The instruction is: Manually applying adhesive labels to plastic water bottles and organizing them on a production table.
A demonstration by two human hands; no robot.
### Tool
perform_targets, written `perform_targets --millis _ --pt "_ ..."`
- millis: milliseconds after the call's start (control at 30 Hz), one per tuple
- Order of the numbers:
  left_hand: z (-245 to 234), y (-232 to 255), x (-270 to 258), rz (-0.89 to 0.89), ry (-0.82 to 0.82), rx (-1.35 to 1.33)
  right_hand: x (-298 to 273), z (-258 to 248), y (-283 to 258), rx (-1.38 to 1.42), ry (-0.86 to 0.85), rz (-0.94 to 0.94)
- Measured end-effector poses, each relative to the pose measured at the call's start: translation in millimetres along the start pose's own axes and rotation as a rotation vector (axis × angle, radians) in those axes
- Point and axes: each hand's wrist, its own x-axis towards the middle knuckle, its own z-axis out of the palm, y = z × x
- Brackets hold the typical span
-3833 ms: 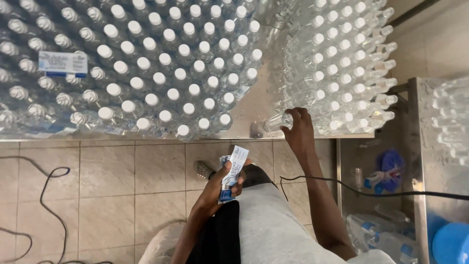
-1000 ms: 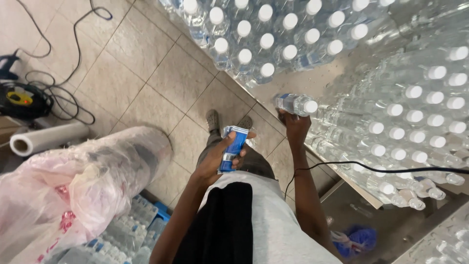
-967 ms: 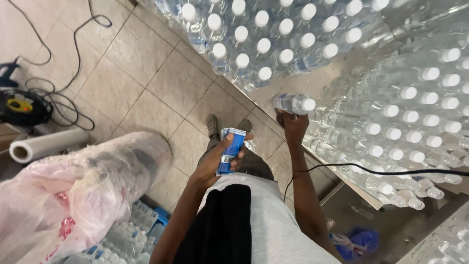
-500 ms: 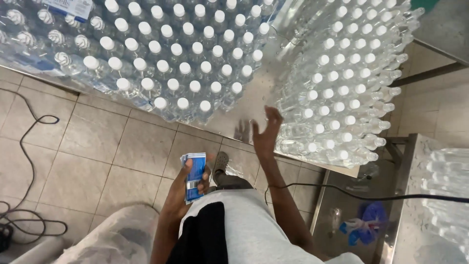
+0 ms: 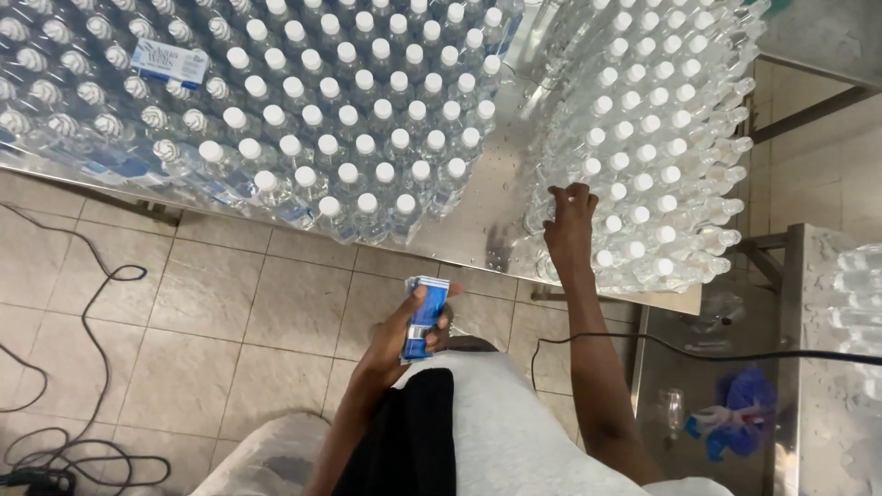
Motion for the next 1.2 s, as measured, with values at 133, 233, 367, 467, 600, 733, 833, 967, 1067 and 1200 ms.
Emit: perform_targets --millis 133,233,367,467,600,733,833,967,1067,1200 --pt "7 5 4 0.01 -0.019 -0.061 -3 4 -24 0.104 -0.051 -0.029" --pt "7 5 2 -0.014 -0.031 -0.094 -22 1 -60 0.187 -0.107 0.004" --pt "10 10 11 -0.038 -0.102 -0.082 -25 -8 -86 0.186 -0.079 -0.093" --pt "21 11 10 -0.067 -0.065 -0.045 -39 -39 -101 0.325 -0.043 -0.128" --pt "22 7 28 -0.027 0.006 -0.055 -54 -81 -119 0.745 -0.187 -0.159" --pt "0 4 48 0.048 0.119 -0.104 -73 -84 -148 0.838 -0.281 -0.453" --pt "10 14 48 0.157 0.177 -0.105 -84 -71 -164 0.815 -0.255 -0.591" --pt "9 10 53 0.225 0.227 -0.136 -90 -64 -168 0.815 -0.135 -0.506" --pt "9 7 57 0.232 0.247 -0.154 -88 -63 -165 0.948 -0.153 -0.364" --pt "11 8 61 0.235 0.311 -0.214 -87 -65 -173 1.193 -0.272 -0.009"
